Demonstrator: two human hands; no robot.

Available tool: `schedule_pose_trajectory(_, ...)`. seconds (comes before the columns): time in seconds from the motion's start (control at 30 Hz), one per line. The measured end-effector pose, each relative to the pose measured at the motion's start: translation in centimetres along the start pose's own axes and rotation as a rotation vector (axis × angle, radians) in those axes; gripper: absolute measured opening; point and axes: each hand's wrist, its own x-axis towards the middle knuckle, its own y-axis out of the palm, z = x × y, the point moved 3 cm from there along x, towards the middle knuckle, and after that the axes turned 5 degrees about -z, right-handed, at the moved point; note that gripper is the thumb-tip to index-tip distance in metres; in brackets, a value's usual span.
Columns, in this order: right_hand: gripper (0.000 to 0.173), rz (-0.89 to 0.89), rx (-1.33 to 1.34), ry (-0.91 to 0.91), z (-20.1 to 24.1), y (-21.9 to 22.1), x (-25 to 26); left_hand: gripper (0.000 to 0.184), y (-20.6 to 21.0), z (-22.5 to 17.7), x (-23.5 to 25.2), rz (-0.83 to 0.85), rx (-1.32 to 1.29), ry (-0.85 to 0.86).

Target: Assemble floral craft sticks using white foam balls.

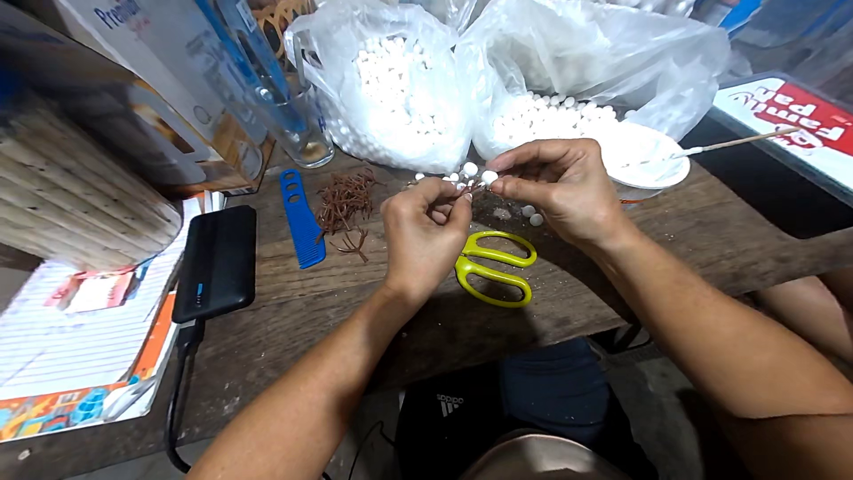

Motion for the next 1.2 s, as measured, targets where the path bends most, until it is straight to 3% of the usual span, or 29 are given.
schedule_pose_trajectory(0.8,0.015,-0.002,-0.234,-0.236,0.23,0.56,-0.64,0.005,0.0,-0.27,-0.04,-0.035,0.095,0.137)
schedule_pose_trajectory(1.2,0.014,-0.002,-0.136,-0.149,0.02,0.73,-0.7,0.005,0.1,-0.01,-0.1,-0.018,0.068,0.117)
